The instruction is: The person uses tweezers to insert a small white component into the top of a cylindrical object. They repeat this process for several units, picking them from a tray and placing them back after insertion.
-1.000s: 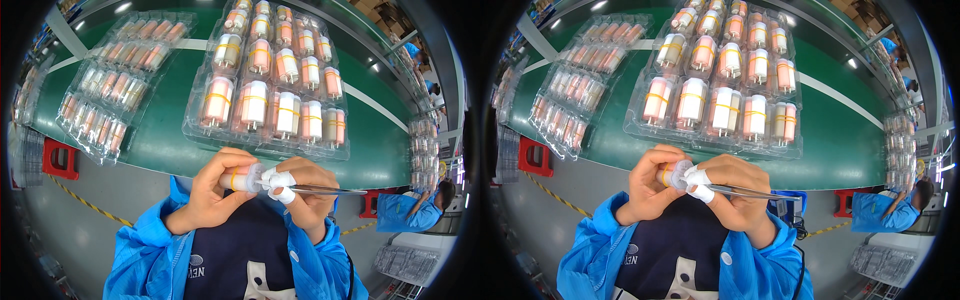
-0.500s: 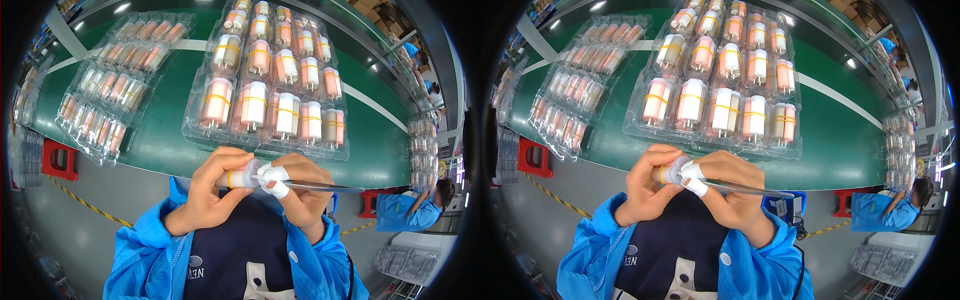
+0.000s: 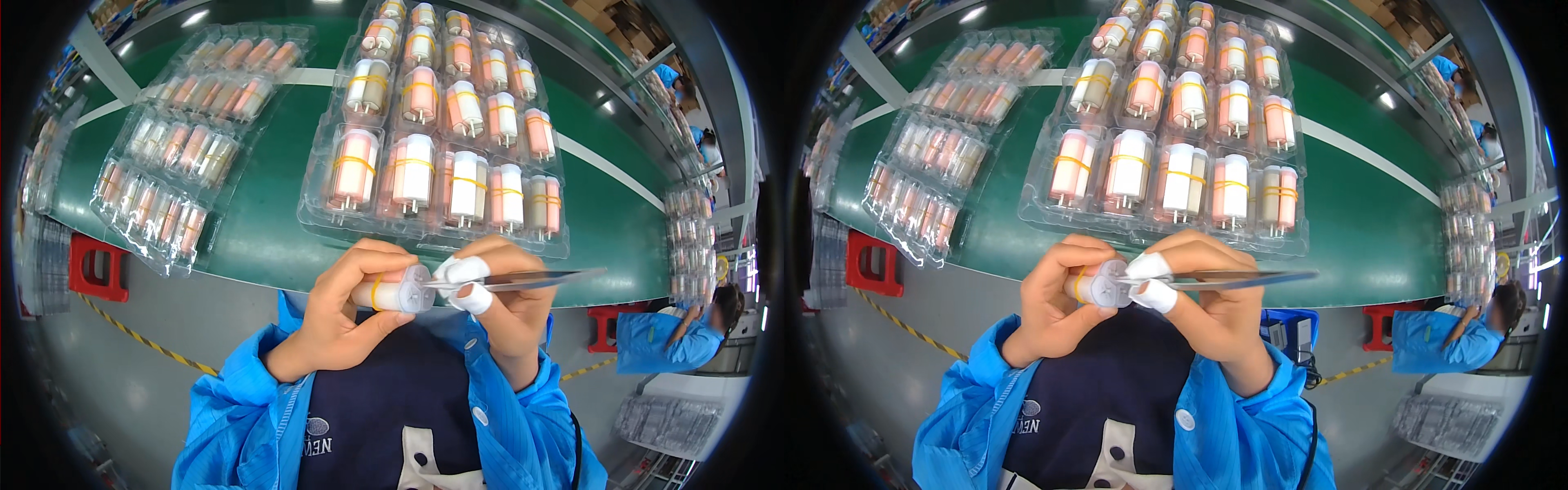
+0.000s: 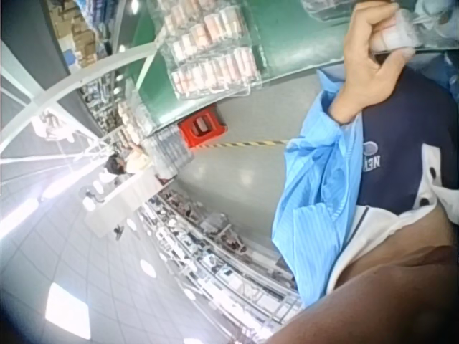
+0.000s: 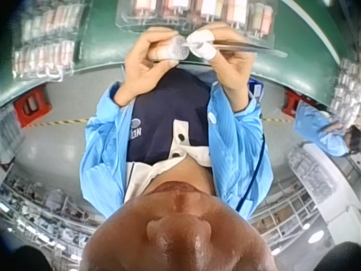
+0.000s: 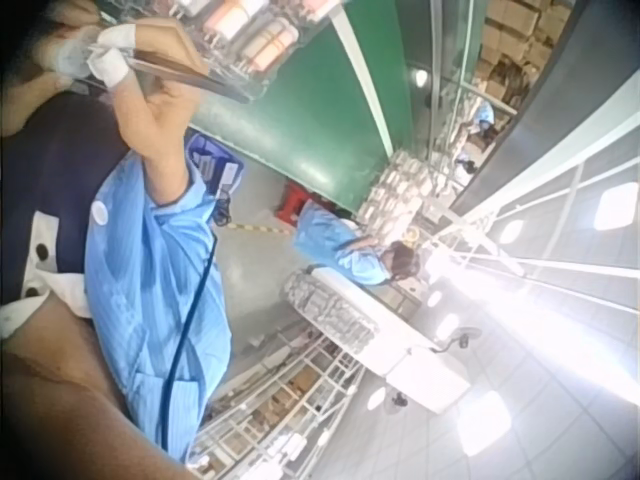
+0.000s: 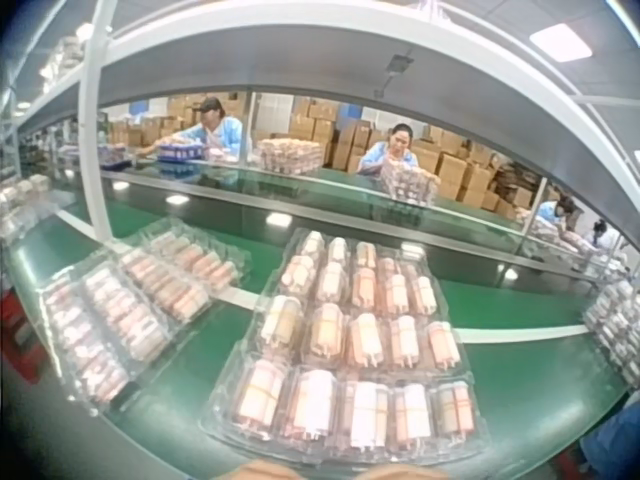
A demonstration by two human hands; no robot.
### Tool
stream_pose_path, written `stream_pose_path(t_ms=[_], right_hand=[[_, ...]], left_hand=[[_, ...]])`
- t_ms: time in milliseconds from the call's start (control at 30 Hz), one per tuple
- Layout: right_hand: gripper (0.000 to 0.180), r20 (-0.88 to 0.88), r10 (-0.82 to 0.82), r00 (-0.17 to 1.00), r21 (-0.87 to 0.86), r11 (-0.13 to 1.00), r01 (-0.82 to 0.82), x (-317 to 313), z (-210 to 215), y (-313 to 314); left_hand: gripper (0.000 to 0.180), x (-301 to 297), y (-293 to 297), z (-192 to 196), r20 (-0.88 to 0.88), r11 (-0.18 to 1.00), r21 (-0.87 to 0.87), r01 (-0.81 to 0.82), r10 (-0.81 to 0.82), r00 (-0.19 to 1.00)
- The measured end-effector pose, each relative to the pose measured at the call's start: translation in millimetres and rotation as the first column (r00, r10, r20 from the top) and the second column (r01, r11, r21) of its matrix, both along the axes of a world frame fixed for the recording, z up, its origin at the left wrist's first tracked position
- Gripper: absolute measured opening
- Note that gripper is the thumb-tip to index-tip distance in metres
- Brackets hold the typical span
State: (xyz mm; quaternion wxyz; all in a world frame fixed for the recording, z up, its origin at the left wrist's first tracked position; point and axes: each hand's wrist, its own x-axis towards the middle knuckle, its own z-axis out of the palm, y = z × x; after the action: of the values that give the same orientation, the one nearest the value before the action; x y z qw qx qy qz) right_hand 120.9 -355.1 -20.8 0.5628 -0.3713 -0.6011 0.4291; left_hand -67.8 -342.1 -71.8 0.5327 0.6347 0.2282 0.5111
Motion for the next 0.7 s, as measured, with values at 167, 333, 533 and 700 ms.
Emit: stream_pose_path(t_ms=[167,333,533,700], right_hand=[[0.018,0.013,-0.056,0.998,0.044,0.997,0.055,-1.5,1.0,-3.0],[0.018,0.067,-0.058,0.996,0.069,0.996,0.054,0.5,1.0,-3.4],[0.017,0.107,-0.047,0.993,0.117,0.992,0.035,-0.2,-0.1,-0.9],[0.017,0.121,-0.053,0.991,0.113,0.993,0.039,-0.4,-2.3,-0.5]], left_hand=[[0.047,0.3,-1.1,0.3,0.083,0.986,-0.106,0.126,-0.118,0.990],[0.049,0.4,-3.6,1.5,0.099,0.977,-0.172,0.127,-0.111,0.989],[0.046,1.1,-2.8,-1.1,0.154,0.983,-0.128,0.132,-0.111,0.982],[0.045,0.4,-3.6,-2.1,0.144,0.978,-0.147,0.145,-0.123,0.982]])
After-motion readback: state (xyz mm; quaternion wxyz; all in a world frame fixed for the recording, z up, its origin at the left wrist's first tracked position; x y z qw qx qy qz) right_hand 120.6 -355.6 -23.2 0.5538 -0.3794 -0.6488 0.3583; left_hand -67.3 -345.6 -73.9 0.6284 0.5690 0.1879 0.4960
